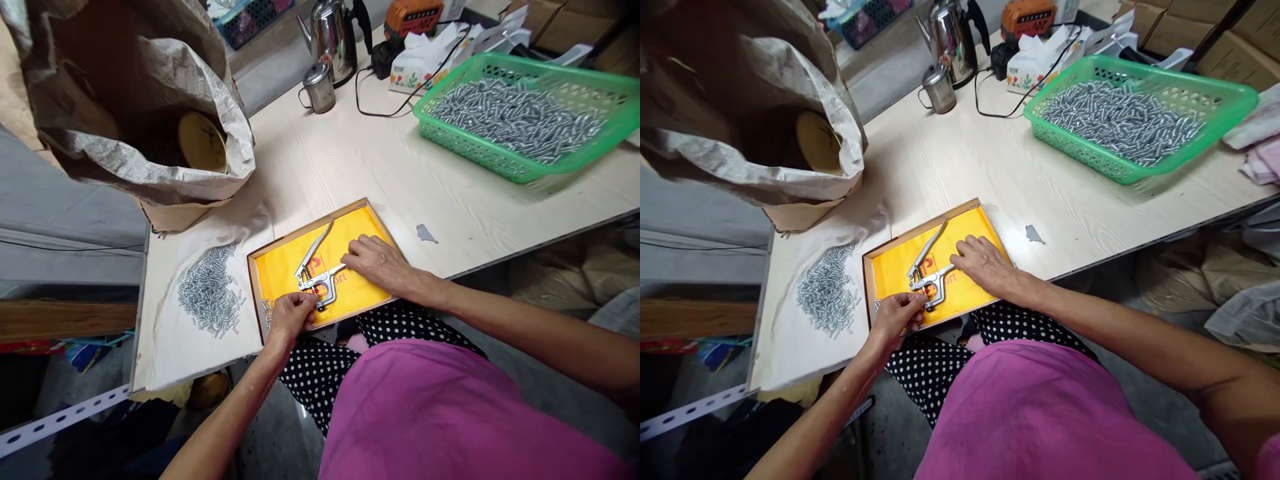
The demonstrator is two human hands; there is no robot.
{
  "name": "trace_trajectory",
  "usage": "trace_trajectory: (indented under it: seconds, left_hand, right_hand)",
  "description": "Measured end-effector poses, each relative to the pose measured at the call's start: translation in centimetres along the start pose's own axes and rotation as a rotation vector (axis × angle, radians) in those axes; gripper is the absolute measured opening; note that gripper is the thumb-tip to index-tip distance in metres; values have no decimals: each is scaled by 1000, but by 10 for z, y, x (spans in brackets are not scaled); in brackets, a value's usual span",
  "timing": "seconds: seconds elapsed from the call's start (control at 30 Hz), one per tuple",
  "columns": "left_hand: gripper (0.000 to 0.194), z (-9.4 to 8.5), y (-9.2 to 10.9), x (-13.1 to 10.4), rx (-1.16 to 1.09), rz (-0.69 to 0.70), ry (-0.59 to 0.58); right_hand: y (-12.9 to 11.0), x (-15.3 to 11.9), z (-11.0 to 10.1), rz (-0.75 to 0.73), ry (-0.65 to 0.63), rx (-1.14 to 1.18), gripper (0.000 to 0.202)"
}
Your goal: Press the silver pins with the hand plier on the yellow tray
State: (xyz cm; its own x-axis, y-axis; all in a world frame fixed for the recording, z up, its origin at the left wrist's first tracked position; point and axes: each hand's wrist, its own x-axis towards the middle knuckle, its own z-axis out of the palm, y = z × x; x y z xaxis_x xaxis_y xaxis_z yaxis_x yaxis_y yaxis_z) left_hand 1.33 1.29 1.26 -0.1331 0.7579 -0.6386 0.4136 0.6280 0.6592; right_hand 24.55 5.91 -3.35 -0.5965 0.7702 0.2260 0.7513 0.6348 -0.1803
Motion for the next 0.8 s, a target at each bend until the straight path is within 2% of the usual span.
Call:
trace_trajectory:
  seconds: [0.27, 0.37, 0.43, 0.57, 0.7, 0.8]
  left_hand:
    - [43, 0, -1, 2, 16, -36, -44]
    - [43, 0, 0, 1, 14, -47, -64]
    - [43, -1, 1, 0, 20, -52, -82]
    - [43, -2, 0, 0, 35, -40, -100]
    - [41, -2, -2, 1, 48, -34, -88]
    - [39, 0, -1, 0, 68, -32, -78]
  right_hand:
    - [6, 2, -4, 18, -42, 132, 21]
    - [18, 14, -12, -50, -42, 141, 57]
    - [25, 25, -16, -108, -57, 96, 68]
    - [29, 46, -12, -243, -87, 81, 56]
    - [29, 66, 2, -268, -76, 46, 29]
    - [33, 80, 9, -307, -61, -26, 24]
